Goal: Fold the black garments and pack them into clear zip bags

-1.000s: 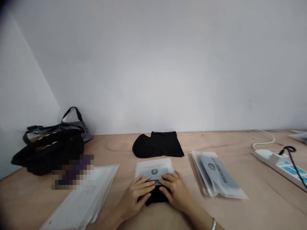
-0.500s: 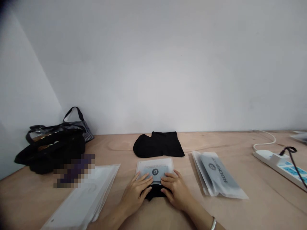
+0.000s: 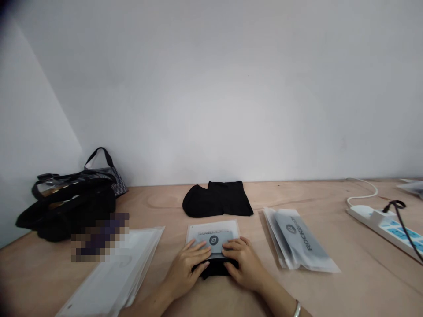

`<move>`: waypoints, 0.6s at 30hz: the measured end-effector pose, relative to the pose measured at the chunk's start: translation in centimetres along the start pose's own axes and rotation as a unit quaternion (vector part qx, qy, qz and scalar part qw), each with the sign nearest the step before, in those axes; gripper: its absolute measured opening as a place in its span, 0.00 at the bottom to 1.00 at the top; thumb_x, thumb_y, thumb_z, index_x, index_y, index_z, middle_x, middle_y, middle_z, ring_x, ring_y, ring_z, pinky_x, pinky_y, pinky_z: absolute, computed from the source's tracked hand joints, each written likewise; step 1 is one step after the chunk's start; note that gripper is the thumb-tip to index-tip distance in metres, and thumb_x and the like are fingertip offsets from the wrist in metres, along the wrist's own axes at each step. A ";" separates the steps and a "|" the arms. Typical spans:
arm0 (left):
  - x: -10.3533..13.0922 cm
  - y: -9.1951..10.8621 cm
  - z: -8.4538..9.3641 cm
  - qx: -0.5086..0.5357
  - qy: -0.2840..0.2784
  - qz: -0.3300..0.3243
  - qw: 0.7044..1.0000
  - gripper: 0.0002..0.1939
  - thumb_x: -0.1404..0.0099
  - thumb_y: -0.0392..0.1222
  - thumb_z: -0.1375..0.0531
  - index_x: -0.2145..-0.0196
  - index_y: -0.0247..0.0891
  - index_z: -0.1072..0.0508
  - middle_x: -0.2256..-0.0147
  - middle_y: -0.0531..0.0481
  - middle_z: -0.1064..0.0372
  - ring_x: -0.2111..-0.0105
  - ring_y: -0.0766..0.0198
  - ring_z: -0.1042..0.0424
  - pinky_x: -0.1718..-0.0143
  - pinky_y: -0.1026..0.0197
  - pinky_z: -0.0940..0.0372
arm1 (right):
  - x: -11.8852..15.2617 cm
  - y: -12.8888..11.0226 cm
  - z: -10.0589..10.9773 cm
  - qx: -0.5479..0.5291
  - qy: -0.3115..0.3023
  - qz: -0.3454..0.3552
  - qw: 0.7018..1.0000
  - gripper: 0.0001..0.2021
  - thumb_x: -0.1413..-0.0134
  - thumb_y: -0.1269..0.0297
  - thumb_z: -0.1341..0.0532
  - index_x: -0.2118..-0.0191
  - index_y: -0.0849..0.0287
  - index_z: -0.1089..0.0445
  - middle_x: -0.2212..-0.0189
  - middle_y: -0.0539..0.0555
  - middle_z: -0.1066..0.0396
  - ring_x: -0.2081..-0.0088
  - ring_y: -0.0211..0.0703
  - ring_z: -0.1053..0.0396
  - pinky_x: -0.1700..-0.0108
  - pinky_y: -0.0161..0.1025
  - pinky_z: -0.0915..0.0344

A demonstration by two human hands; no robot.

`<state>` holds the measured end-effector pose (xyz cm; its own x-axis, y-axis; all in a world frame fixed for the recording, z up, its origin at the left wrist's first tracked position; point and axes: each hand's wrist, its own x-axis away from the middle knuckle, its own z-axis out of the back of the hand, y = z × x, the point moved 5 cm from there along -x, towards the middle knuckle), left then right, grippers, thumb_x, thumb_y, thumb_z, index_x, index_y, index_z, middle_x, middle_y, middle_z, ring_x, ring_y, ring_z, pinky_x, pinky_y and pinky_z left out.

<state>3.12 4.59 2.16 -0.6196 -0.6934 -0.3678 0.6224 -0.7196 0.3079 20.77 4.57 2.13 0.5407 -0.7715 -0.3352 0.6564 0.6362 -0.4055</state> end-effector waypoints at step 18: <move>0.2 -1.1 -0.2 0.013 0.011 -0.043 0.999 0.25 0.39 0.30 0.50 0.46 0.49 0.42 0.48 0.54 0.38 0.47 0.61 0.40 0.46 0.47 0.45 | 0.0 -0.2 0.1 0.025 -0.001 0.027 0.999 0.20 0.51 0.69 0.46 0.50 0.53 0.36 0.52 0.54 0.33 0.49 0.45 0.39 0.44 0.51 0.52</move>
<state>2.42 5.22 1.60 -0.6597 -0.6284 -0.4122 0.5550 -0.7772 0.2967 20.63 4.44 2.28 0.5774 -0.7354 -0.3546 0.6508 0.6768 -0.3440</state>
